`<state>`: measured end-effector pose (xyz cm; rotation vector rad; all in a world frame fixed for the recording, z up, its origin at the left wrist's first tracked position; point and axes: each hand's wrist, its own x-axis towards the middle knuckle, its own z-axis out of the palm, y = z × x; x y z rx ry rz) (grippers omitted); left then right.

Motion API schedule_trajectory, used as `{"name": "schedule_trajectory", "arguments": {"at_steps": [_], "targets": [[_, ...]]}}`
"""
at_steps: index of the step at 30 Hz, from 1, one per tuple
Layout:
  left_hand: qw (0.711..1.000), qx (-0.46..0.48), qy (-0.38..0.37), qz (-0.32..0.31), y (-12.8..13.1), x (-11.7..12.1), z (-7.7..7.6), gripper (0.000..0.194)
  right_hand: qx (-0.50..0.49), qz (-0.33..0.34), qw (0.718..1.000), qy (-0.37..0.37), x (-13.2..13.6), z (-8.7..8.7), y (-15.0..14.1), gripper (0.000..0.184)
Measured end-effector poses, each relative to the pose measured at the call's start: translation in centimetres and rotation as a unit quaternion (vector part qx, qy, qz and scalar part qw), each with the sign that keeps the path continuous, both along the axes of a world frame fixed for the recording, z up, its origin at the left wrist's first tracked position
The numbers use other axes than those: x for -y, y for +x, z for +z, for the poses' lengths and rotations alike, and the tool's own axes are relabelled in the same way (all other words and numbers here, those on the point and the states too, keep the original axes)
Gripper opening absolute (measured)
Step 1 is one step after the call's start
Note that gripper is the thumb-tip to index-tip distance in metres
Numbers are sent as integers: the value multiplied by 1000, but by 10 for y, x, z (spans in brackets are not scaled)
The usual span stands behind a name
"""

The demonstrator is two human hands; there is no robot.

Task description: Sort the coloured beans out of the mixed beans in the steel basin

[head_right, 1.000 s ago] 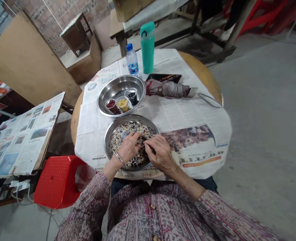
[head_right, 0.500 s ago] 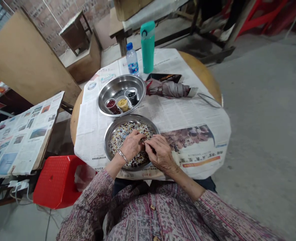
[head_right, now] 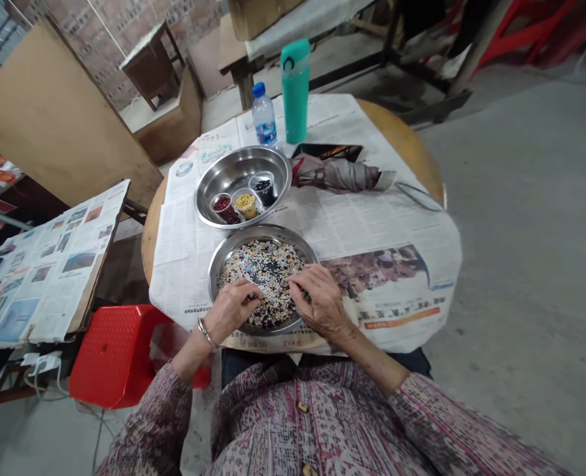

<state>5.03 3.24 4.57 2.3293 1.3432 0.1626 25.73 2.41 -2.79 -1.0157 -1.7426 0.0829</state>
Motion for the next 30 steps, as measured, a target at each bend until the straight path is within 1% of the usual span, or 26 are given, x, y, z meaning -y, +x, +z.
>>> {"name": "schedule_trajectory", "arguments": {"at_steps": [2,4,6,9,11,13,16,18,19,21,22,24,26,28,30], "targets": [[999,-4,-21,-50,1,13,1,16,3,-2,1000,4,0,-1,0,15],[996,-24,-22,-80,7,20,-1,23,5,-3,1000,5,0,-2,0,15],[995,-59,-4,-86,16,22,-5,24,5,-3,1000,2,0,-3,0,14],[992,-96,40,-74,30,15,-11,25,5,-3,1000,-3,0,-4,0,14],[991,-104,71,-48,37,5,-14,25,5,-4,1000,-1,0,-3,0,14],[990,-101,99,-7,38,-7,-15,25,7,-6,1000,6,0,-1,-1,14],[985,-91,129,70,33,-24,-12,26,7,-9,1000,11,0,2,-1,14],[979,-100,132,123,27,-33,-8,25,5,-7,1000,9,0,3,-2,14],[975,-109,126,144,24,-37,-7,30,4,-6,1000,7,0,3,-2,14],[971,-132,103,170,22,-43,-6,56,0,-2,1000,1,0,2,-1,14],[971,-141,89,171,23,-46,-7,69,-2,-1,1000,-2,0,1,-1,14],[977,-141,69,147,30,-51,-10,84,-9,2,1000,-6,1,-1,0,14],[984,-125,66,107,42,-56,-12,88,-26,1,1000,-16,2,-4,0,15],[990,-110,71,57,54,-59,-14,84,-52,-11,998,-32,3,-5,1,18],[992,-102,75,-9,63,-58,-14,76,-73,-26,996,-41,4,-6,1,20]]}}
